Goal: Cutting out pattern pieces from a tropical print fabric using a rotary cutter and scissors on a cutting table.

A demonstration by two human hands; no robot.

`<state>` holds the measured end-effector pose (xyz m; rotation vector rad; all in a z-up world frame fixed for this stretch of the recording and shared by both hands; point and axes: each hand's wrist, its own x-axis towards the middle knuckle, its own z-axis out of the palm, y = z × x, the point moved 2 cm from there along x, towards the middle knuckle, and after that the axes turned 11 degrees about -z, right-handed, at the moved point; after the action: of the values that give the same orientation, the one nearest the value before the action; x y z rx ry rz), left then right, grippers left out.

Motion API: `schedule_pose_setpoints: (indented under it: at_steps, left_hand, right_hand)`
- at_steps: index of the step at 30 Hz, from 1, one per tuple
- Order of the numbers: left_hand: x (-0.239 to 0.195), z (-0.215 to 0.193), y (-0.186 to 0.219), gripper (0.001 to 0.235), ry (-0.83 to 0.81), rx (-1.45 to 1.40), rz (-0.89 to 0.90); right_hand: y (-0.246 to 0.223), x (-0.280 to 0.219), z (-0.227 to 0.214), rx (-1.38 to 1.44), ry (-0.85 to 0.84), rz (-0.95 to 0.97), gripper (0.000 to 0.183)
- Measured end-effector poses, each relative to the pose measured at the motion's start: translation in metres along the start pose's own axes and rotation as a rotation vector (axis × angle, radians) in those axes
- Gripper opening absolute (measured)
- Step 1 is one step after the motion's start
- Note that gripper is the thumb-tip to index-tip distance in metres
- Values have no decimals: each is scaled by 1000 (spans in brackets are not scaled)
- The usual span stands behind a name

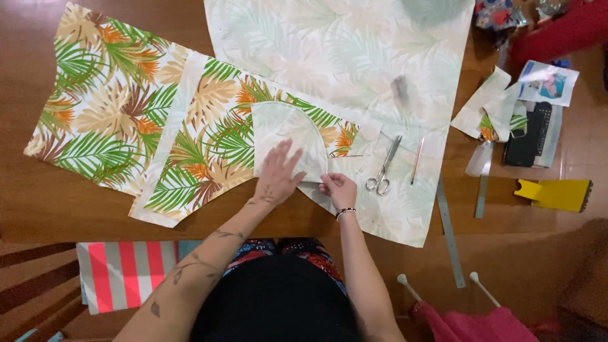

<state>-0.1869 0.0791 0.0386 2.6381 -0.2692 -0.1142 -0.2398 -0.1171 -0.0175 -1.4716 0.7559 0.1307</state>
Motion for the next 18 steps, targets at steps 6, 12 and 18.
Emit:
schedule_pose_setpoints:
  at_steps: [6, 12, 18]
  left_hand:
    - [9, 22, -3, 66, -82, 135, 7]
    - [11, 26, -1, 77, -106, 210, -23]
    - [48, 1, -22, 57, -44, -80, -329]
  right_hand:
    - [0, -5, -7, -52, 35, 24, 31]
    - [-2, -8, -7, -7, 13, -26, 31]
    - [1, -1, -8, 30, -64, -172, 12]
